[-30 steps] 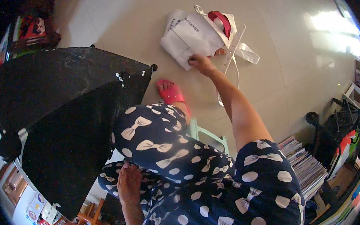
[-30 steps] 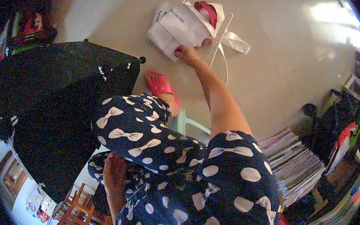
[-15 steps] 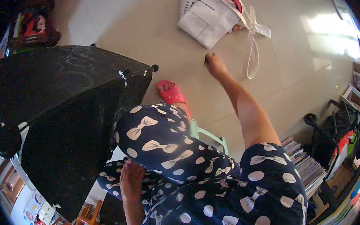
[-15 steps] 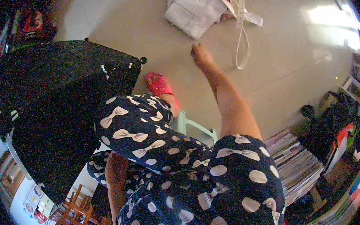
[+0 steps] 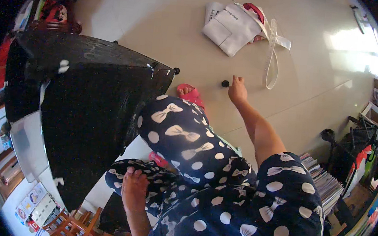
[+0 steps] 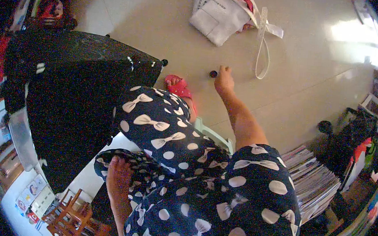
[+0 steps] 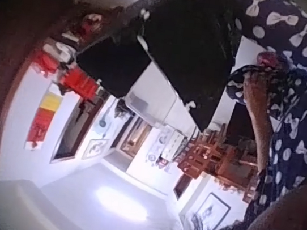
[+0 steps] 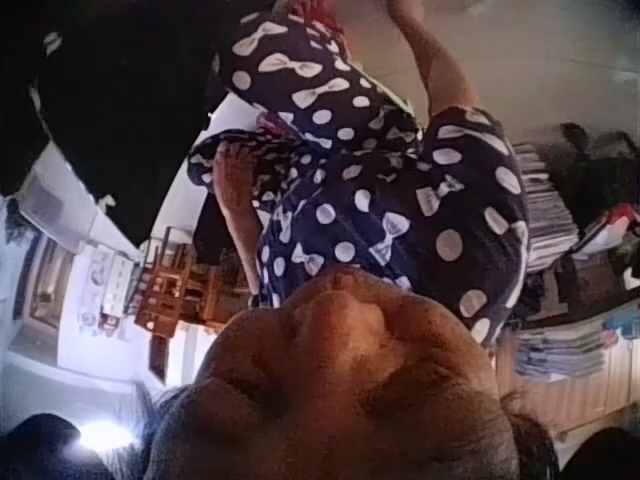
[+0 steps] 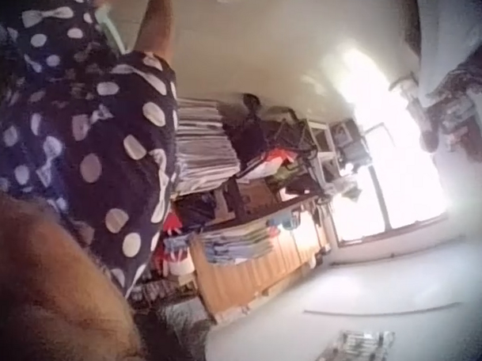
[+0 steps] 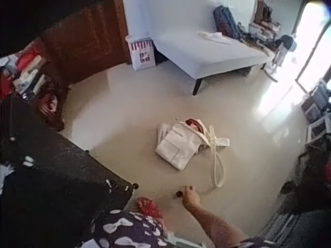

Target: Assembling a modular storage cube by snapping panels into plastic connectors.

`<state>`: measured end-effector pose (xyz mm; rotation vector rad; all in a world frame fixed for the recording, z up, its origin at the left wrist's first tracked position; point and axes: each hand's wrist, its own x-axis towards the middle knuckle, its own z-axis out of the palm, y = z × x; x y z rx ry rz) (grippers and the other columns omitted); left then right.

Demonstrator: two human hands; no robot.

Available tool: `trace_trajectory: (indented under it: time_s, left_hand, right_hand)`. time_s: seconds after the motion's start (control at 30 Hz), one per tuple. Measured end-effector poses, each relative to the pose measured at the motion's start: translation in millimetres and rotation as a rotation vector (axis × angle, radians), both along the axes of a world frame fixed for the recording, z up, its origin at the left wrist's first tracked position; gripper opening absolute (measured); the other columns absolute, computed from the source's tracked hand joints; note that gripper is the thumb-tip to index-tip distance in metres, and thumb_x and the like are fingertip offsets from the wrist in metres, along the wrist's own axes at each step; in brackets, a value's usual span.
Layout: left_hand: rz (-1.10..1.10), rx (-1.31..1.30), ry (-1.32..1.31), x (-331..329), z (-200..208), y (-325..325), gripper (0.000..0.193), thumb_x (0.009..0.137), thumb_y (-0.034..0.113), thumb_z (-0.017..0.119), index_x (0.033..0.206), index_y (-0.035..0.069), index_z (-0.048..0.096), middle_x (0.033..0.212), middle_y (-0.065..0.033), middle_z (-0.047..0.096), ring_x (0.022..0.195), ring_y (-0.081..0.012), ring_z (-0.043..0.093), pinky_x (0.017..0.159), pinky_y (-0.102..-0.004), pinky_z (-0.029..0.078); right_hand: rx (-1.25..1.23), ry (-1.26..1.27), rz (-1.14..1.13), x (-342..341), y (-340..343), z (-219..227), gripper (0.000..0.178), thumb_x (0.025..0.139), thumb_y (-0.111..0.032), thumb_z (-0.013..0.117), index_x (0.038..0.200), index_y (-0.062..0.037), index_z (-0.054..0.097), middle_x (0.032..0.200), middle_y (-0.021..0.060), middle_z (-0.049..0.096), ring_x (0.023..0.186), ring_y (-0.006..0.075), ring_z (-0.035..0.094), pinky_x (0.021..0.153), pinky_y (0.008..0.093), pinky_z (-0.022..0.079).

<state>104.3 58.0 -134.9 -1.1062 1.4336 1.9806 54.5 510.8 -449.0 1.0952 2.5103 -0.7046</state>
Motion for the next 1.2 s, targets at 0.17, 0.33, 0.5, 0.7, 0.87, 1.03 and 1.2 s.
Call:
trace_trajectory:
  time_s: [0.17,0.33,0.5,0.7,0.87,1.03,1.2]
  left_hand:
    - [0.153,-0.046,0.101,8.6,27.4,-30.2,0.035,0.105,0.027,0.049,0.134,0.008,0.051,0.117,-0.0082,0.060,0.100,-0.0210,0.059,0.089,-0.0344,0.051]
    - [0.171,-0.153,0.497,14.7,59.7,-42.0,0.045,0.105,0.024,0.049,0.145,0.006,0.041,0.129,-0.0133,0.056,0.108,-0.0214,0.056,0.096,-0.0361,0.048]
    - [0.166,-0.648,0.852,-10.0,101.2,-30.2,0.048,0.108,0.034,0.040,0.147,0.007,0.038,0.139,-0.0124,0.050,0.127,-0.0243,0.049,0.104,-0.0385,0.039]
    - [0.082,-0.777,1.230,-28.3,124.7,-24.4,0.039,0.107,0.023,0.045,0.139,0.001,0.050,0.133,-0.0114,0.056,0.121,-0.0175,0.052,0.097,-0.0309,0.044]
    - [-0.036,-0.809,0.972,-42.7,125.3,-38.2,0.026,0.105,0.020,0.050,0.114,-0.002,0.063,0.085,0.0019,0.054,0.079,-0.0067,0.046,0.071,-0.0238,0.039]
    - [-0.096,-0.931,1.078,-48.3,123.5,-42.0,0.021,0.105,0.017,0.052,0.101,0.000,0.063,0.070,0.0046,0.041,0.065,-0.0053,0.037,0.057,-0.0254,0.030]
    - [-0.189,-1.047,1.022,-45.3,130.2,-52.3,0.021,0.104,0.016,0.052,0.103,0.000,0.064,0.068,0.0012,0.048,0.064,-0.0078,0.042,0.058,-0.0264,0.034]
  right_hand:
    - [0.000,0.402,-0.028,-9.6,18.4,29.9,0.048,0.084,-0.014,0.068,0.131,-0.0068,0.055,0.127,0.0204,0.057,0.107,0.0397,0.061,0.097,0.0460,0.049]
    - [-0.607,0.868,-0.095,-65.6,-17.4,159.6,0.035,0.098,-0.007,0.056,0.132,-0.0011,0.056,0.123,0.0099,0.063,0.089,0.0148,0.065,0.082,0.0300,0.053]
    - [-0.694,1.250,0.175,-81.5,-133.1,343.8,0.026,0.097,-0.007,0.059,0.122,-0.0017,0.060,0.112,0.0076,0.064,0.097,0.0160,0.062,0.088,0.0308,0.051]
    - [-0.653,1.376,0.394,-81.2,-212.8,432.7,0.027,0.096,-0.003,0.059,0.123,-0.0032,0.059,0.113,0.0058,0.057,0.103,0.0150,0.058,0.094,0.0285,0.047]
    - [-0.715,1.390,0.232,-95.6,-213.8,412.9,0.034,0.097,-0.006,0.059,0.131,-0.0038,0.054,0.119,0.0063,0.057,0.105,0.0142,0.055,0.095,0.0287,0.045]
    - [-0.657,1.519,0.158,-111.5,-188.0,418.4,0.047,0.099,-0.010,0.058,0.143,-0.0050,0.044,0.129,0.0080,0.053,0.113,0.0166,0.052,0.101,0.0313,0.042]
    - [-0.386,1.344,0.601,-128.1,-165.5,467.9,0.045,0.097,-0.017,0.063,0.138,-0.0063,0.049,0.131,0.0111,0.056,0.117,0.0236,0.055,0.100,0.0361,0.045]
